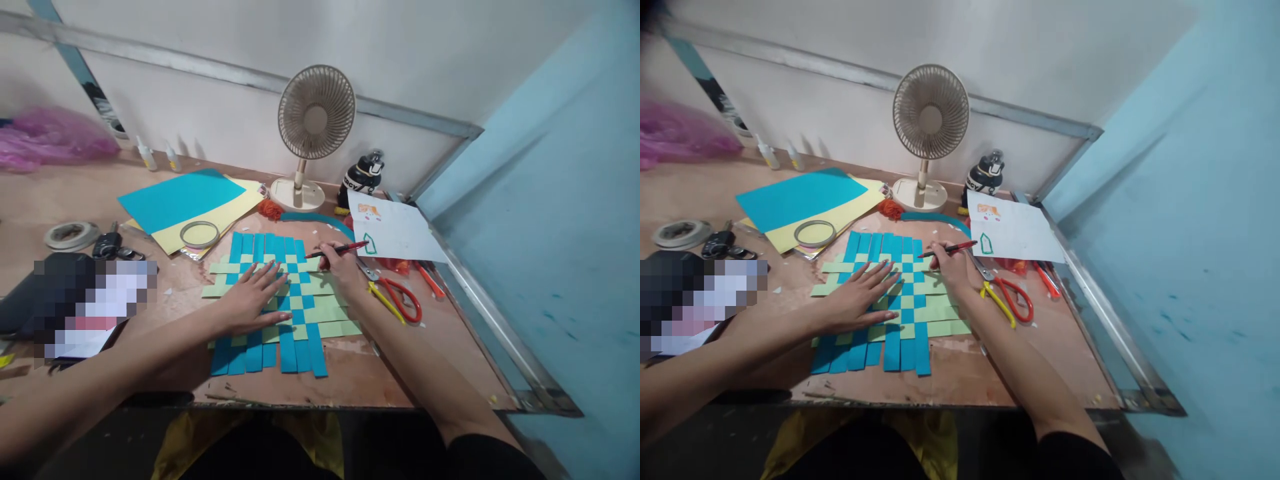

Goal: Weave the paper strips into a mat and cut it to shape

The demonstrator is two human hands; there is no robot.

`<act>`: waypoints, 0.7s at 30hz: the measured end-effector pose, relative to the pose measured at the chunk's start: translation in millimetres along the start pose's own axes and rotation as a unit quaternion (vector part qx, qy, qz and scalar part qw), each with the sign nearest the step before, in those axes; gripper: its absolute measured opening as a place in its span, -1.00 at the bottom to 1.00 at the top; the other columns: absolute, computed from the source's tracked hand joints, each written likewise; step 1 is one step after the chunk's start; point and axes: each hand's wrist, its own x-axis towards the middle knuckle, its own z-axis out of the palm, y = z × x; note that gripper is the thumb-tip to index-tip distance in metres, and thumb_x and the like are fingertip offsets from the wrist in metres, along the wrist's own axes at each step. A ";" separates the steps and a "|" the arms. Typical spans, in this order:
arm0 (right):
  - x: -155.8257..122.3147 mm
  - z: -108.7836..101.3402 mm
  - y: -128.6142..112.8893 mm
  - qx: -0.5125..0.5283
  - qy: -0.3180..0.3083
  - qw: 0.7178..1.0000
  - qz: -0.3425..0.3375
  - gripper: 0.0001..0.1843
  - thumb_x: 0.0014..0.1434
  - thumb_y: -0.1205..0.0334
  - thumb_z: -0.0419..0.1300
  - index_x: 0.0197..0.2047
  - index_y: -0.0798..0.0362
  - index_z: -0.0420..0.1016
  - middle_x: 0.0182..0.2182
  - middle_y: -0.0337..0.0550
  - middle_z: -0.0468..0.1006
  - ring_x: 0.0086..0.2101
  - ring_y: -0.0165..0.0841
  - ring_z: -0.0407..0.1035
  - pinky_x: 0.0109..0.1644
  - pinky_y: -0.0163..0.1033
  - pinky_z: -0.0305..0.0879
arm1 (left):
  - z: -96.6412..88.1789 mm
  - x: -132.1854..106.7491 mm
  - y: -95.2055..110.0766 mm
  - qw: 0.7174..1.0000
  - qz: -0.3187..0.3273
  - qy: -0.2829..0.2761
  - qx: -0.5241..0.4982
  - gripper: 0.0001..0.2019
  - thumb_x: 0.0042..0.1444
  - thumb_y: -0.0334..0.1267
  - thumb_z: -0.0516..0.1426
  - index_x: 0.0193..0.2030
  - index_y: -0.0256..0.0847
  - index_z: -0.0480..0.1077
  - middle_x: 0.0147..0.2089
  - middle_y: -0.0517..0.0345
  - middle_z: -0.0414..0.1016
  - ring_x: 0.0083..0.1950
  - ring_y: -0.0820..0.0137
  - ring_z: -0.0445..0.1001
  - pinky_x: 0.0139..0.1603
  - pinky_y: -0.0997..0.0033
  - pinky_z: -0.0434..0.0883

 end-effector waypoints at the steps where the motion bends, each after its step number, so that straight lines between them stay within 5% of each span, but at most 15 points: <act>1: 0.7 2.9 1.2 -0.003 -0.011 1.000 0.004 -0.71 0.08 -0.02 0.28 -0.45 0.05 0.49 -0.69 -0.30 0.44 -0.62 -0.45 0.30 -0.52 -0.36 0.27 | 3.6 -0.6 5.0 1.000 0.002 0.002 0.006 -0.15 0.29 0.37 -0.19 0.51 -0.21 -0.04 0.55 -0.11 -0.21 0.56 0.09 -0.28 0.50 -0.04 -0.30; 11: -2.1 7.8 13.2 -0.107 -0.047 0.993 -0.029 -0.63 0.08 -0.10 0.27 -0.46 0.06 0.53 -0.60 -0.23 0.51 -0.51 -0.37 0.40 -0.41 -0.30 0.34 | 16.7 -4.6 15.8 0.999 0.019 -0.023 0.028 -0.16 0.30 0.37 -0.24 0.52 -0.18 -0.06 0.56 -0.16 -0.23 0.56 0.06 -0.24 0.50 -0.06 -0.24; 21: -4.4 5.2 16.0 -0.142 -0.017 0.990 -0.012 -0.74 0.12 0.01 0.21 -0.40 0.02 0.52 -0.58 -0.23 0.54 -0.50 -0.35 0.45 -0.41 -0.31 0.38 | 19.5 -3.3 14.2 0.999 0.012 -0.007 0.037 -0.16 0.31 0.35 -0.25 0.52 -0.22 -0.05 0.55 -0.11 -0.16 0.55 0.09 -0.14 0.50 0.02 -0.15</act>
